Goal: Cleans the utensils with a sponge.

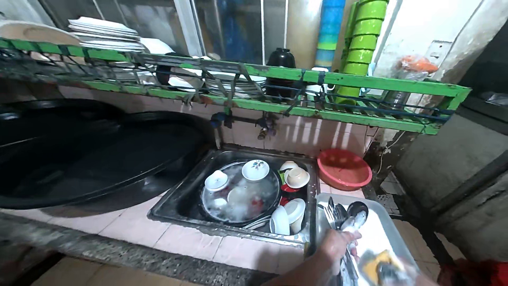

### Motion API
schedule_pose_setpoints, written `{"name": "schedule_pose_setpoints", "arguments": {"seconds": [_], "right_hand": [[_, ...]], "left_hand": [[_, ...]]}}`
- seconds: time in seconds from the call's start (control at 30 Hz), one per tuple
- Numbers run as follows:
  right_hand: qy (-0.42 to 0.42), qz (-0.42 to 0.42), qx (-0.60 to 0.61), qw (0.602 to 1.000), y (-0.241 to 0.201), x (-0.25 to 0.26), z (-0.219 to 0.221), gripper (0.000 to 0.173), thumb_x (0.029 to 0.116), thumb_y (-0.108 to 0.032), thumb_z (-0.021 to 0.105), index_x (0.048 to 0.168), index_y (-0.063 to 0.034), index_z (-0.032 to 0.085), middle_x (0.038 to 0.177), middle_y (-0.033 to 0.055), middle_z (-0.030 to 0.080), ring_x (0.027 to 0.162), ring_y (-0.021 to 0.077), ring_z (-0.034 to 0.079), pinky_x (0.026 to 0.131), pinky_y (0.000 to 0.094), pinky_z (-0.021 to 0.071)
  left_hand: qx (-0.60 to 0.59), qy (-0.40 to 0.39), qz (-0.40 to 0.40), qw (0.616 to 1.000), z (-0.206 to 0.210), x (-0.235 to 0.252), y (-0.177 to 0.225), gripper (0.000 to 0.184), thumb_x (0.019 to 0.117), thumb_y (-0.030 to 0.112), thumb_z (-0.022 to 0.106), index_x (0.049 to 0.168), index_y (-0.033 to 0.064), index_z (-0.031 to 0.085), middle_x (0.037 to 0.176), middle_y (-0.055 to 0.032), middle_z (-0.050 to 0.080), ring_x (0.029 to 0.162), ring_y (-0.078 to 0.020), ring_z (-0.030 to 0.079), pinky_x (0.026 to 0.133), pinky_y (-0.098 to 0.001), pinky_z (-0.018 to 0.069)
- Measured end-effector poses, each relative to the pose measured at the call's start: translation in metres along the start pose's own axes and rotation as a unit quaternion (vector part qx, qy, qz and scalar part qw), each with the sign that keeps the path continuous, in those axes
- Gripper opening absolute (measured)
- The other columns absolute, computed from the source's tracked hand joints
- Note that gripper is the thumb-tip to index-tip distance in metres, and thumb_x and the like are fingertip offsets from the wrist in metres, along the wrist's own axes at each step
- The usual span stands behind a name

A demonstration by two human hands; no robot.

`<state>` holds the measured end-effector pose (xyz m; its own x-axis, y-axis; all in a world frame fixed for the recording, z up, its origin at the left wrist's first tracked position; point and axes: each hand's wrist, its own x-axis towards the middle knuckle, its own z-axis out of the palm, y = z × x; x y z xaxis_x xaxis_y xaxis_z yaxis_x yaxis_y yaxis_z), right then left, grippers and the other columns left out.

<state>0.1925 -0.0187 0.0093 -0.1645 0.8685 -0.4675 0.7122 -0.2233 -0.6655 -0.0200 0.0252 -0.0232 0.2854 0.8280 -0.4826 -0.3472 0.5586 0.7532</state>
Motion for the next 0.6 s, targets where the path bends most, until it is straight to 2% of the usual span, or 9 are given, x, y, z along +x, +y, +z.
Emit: {"name": "schedule_pose_setpoints", "arguments": {"seconds": [0.07,0.13,0.23,0.3,0.4,0.47,0.5,0.57,0.6], "right_hand": [[0.147,-0.012,0.139,0.979,-0.015,-0.004,-0.007,0.063,0.0847,-0.010,0.075,0.141,0.0030,0.049,0.117,0.0178,0.067,0.102,0.0244,0.068,0.091,0.0449,0.0571],[0.206,-0.031,0.253,0.945,-0.037,-0.005,-0.004,0.066,0.0821,-0.010,0.074,0.141,-0.0016,0.046,0.107,0.0115,0.068,0.088,0.0172,0.069,0.076,0.0376,0.0604],[0.248,-0.038,0.267,0.930,-0.048,0.004,0.010,0.064,0.0793,-0.005,0.079,0.138,0.0000,0.054,0.119,0.0156,0.067,0.104,0.0210,0.067,0.091,0.0418,0.0568],[0.296,-0.054,0.278,0.912,-0.039,0.018,0.023,0.060,0.0771,-0.003,0.080,0.133,0.0015,0.058,0.116,0.0153,0.069,0.103,0.0206,0.068,0.090,0.0415,0.0577],[0.345,-0.074,0.309,0.883,-0.030,0.027,0.037,0.060,0.0808,0.001,0.075,0.136,0.0048,0.054,0.119,0.0172,0.067,0.103,0.0193,0.067,0.089,0.0396,0.0581],[0.352,-0.088,0.313,0.878,-0.031,0.025,0.041,0.060,0.0806,0.003,0.073,0.136,0.0071,0.052,0.119,0.0180,0.066,0.104,0.0179,0.067,0.090,0.0372,0.0576],[0.347,-0.095,0.317,0.877,-0.032,0.024,0.040,0.058,0.0797,0.004,0.074,0.134,0.0068,0.053,0.116,0.0160,0.067,0.101,0.0157,0.068,0.088,0.0349,0.0588],[0.314,-0.093,0.326,0.887,-0.032,0.019,0.032,0.061,0.0791,0.004,0.072,0.136,0.0054,0.050,0.113,0.0136,0.067,0.096,0.0137,0.069,0.084,0.0333,0.0599],[0.296,-0.084,0.332,0.892,-0.033,0.015,0.026,0.064,0.0795,0.003,0.072,0.139,0.0046,0.048,0.112,0.0130,0.067,0.094,0.0136,0.069,0.082,0.0334,0.0603]], "left_hand": [[0.040,-0.021,-0.022,0.999,0.004,-0.003,-0.003,0.018,0.1039,0.019,0.059,0.108,0.0020,0.064,0.076,-0.0032,0.063,0.060,-0.0133,0.062,0.059,-0.0291,0.0566],[0.074,-0.032,-0.053,0.995,0.009,-0.009,-0.002,0.017,0.1046,0.015,0.054,0.111,0.0018,0.063,0.079,-0.0045,0.066,0.062,-0.0137,0.064,0.060,-0.0293,0.0563],[0.138,-0.024,-0.062,0.988,0.011,-0.014,0.001,0.018,0.1020,0.012,0.059,0.116,0.0011,0.059,0.081,-0.0048,0.067,0.063,-0.0131,0.066,0.061,-0.0289,0.0572],[0.163,-0.004,-0.050,0.985,0.008,-0.013,0.001,0.022,0.1002,0.014,0.063,0.117,0.0008,0.059,0.079,-0.0043,0.067,0.062,-0.0124,0.065,0.061,-0.0279,0.0566],[0.164,0.035,-0.057,0.984,0.006,-0.010,0.002,0.027,0.0971,0.017,0.070,0.115,-0.0001,0.060,0.081,-0.0061,0.067,0.062,-0.0132,0.065,0.061,-0.0288,0.0562],[0.158,-0.003,-0.073,0.985,0.004,-0.010,0.002,0.027,0.1015,0.024,0.065,0.115,0.0015,0.061,0.081,-0.0049,0.066,0.062,-0.0129,0.064,0.059,-0.0288,0.0561],[0.146,-0.041,-0.080,0.985,0.004,-0.012,0.001,0.025,0.1049,0.028,0.059,0.111,0.0037,0.062,0.079,-0.0028,0.065,0.059,-0.0117,0.062,0.057,-0.0279,0.0547],[0.098,-0.116,-0.094,0.984,0.004,-0.016,-0.002,0.024,0.1086,0.028,0.049,0.101,0.0081,0.061,0.075,-0.0001,0.064,0.055,-0.0098,0.058,0.052,-0.0257,0.0522],[0.083,-0.134,-0.094,0.983,0.004,-0.016,-0.004,0.022,0.1081,0.025,0.049,0.099,0.0088,0.061,0.075,0.0001,0.063,0.055,-0.0097,0.058,0.052,-0.0258,0.0525]]}}
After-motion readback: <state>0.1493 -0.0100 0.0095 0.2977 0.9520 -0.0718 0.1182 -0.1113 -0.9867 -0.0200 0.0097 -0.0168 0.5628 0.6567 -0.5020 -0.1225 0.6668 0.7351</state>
